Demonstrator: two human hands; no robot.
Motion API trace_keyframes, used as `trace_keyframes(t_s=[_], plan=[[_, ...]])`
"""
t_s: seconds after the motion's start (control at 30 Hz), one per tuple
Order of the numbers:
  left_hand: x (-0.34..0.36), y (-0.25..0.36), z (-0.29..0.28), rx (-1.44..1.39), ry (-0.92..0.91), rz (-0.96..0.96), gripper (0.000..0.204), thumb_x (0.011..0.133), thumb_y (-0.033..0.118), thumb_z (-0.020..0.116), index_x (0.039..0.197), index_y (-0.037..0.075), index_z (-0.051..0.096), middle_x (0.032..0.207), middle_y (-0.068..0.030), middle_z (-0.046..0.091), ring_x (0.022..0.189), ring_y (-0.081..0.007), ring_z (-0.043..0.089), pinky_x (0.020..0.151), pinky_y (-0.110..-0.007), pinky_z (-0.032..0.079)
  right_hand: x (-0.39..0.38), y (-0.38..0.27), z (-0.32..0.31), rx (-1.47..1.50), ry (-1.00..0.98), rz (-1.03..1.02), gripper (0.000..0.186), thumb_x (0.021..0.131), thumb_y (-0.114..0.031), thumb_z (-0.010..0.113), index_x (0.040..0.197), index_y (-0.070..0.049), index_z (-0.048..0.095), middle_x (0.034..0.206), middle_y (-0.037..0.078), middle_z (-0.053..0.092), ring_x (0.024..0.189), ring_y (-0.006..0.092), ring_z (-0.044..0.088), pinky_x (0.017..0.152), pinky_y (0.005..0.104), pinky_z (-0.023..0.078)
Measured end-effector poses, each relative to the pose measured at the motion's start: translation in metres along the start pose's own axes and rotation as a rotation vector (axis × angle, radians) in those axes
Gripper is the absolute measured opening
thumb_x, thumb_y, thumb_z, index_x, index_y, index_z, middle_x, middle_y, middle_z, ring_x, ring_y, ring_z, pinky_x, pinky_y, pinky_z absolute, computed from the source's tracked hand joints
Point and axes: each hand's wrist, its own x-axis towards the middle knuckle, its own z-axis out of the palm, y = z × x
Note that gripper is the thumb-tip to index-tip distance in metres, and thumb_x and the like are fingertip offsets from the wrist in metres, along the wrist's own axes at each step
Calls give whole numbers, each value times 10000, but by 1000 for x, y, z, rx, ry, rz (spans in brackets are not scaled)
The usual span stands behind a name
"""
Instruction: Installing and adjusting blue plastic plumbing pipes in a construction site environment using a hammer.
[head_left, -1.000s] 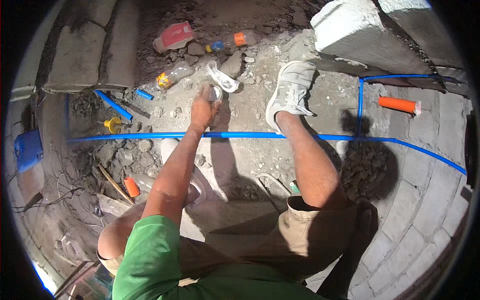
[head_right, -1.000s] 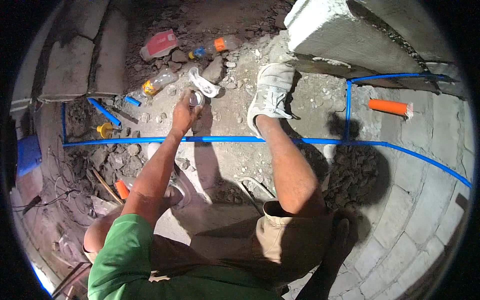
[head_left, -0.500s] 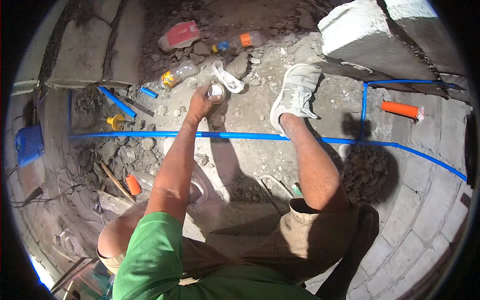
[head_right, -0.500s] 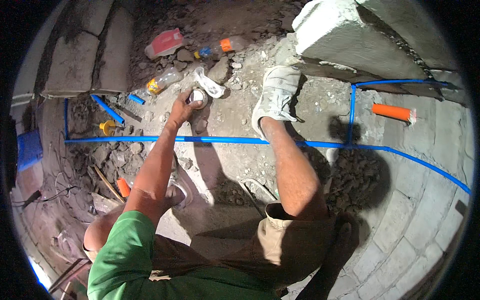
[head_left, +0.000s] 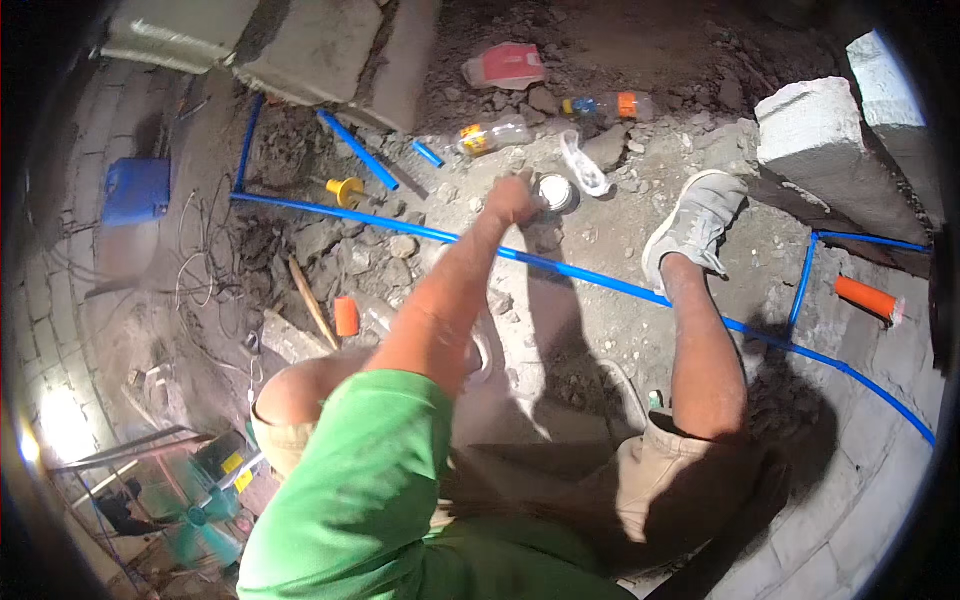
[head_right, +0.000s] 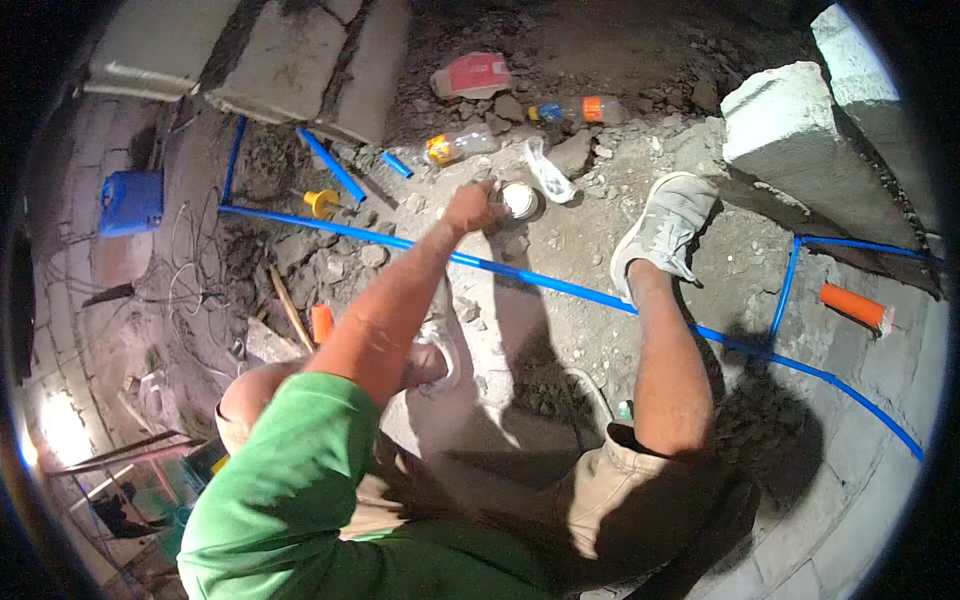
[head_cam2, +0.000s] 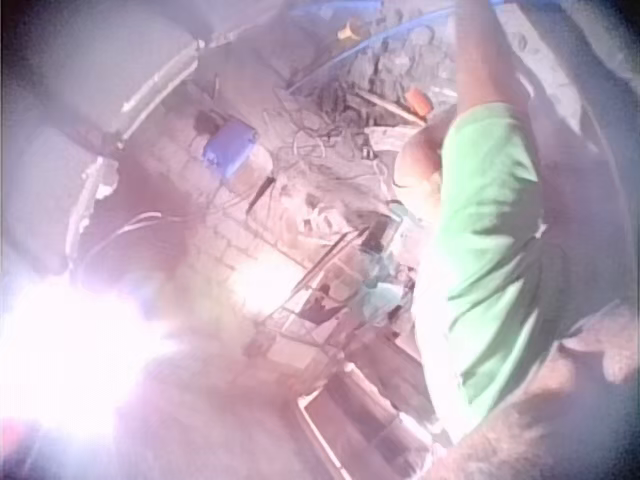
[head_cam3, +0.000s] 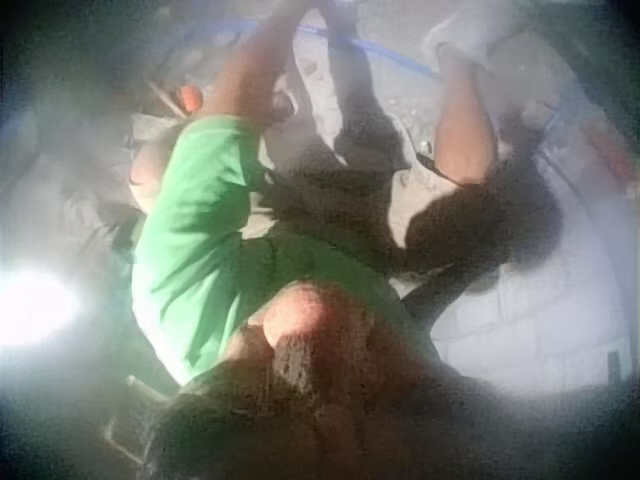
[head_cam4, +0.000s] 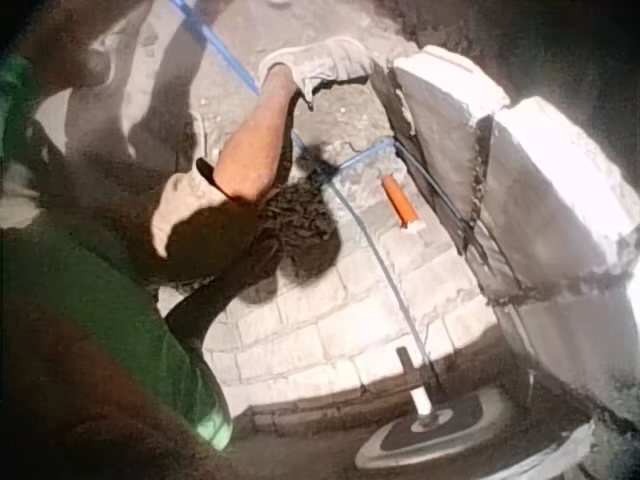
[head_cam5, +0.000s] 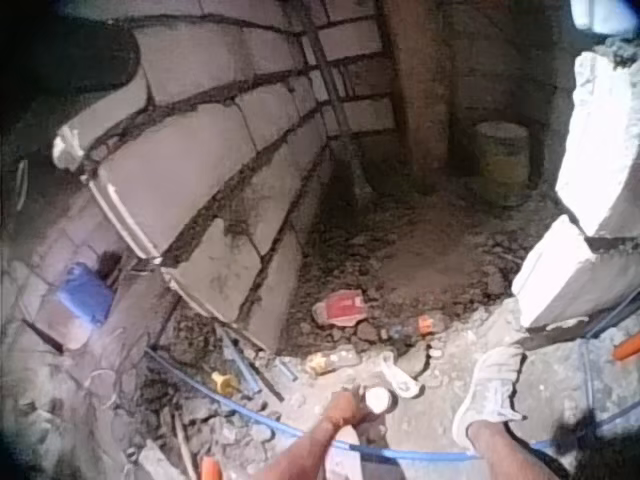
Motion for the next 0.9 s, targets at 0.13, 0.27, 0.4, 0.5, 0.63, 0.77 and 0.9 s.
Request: trace_keyframes(t_s=[0.13, 0.27, 0.4, 0.5, 0.63, 0.77, 0.9], plan=[[-11, -17, -132, 458, -658, 594, 613, 817, 401, 677, 1296, 36, 562, 1231, -213, 610, 1170, -386, 559, 1029, -435, 419, 7, -3, -5, 15, -40, -7, 372, 997, -311, 501, 1065, 36, 615, 966, 128, 642, 847, 225, 587, 774, 349, 485], [-65, -70, -207, 653, -958, 281, 491, 796, 469, 668, 963, 10, 720, 945, -187, 705, 875, -336, 660, 783, -453, 512, 7, -16, -19, -5, -45, -45, 356, 1004, -289, 479, 1068, 36, 609, 964, 120, 636, 848, 212, 585, 792, 334, 480], [-107, -223, -209, 659, -753, -53, 478, 714, 405, 751, 954, -6, 722, 1007, -190, 700, 947, -344, 663, 833, -448, 525, 13, -10, -9, 18, -61, -97, 341, 1010, -267, 458, 1070, 36, 603, 962, 112, 631, 848, 200, 584, 809, 319, 475], [-130, -324, -167, 479, -182, -125, 381, 796, 324, 651, 994, 6, 713, 1011, -264, 669, 991, -396, 651, 865, -468, 516, 16, -12, 4, -44, -21, -145, 331, 1014, -251, 441, 1072, 35, 599, 961, 106, 627, 848, 190, 583, 822, 307, 471], [-123, -326, -112, 343, 74, -310, 444, 821, 297, 650, 1164, 16, 625, 1242, -211, 590, 1175, -371, 549, 927, -495, 484, 4, -25, 7, -219, 107, -219, 323, 1013, -231, 440, 1083, 44, 596, 976, 102, 628, 856, 181, 583, 837, 296, 466], [-115, -326, -85, 299, 300, -243, 590, 837, 357, 645, 1326, 57, 506, 1420, -136, 462, 1350, -364, 359, 1037, -525, 384, -13, -49, 25, -384, 217, -308, 339, 1002, -227, 472, 1123, 61, 603, 1040, 117, 640, 924, 202, 587, 871, 314, 457], [-109, -342, -79, 227, 473, -117, 608, 824, 444, 664, 1287, 71, 537, 1363, -142, 503, 1295, -386, 405, 1042, -549, 347, -16, -70, 26, -541, 158, -321, 359, 996, -237, 486, 1149, 65, 607, 1097, 131, 632, 1017, 216, 566, 936, 330, 428]])
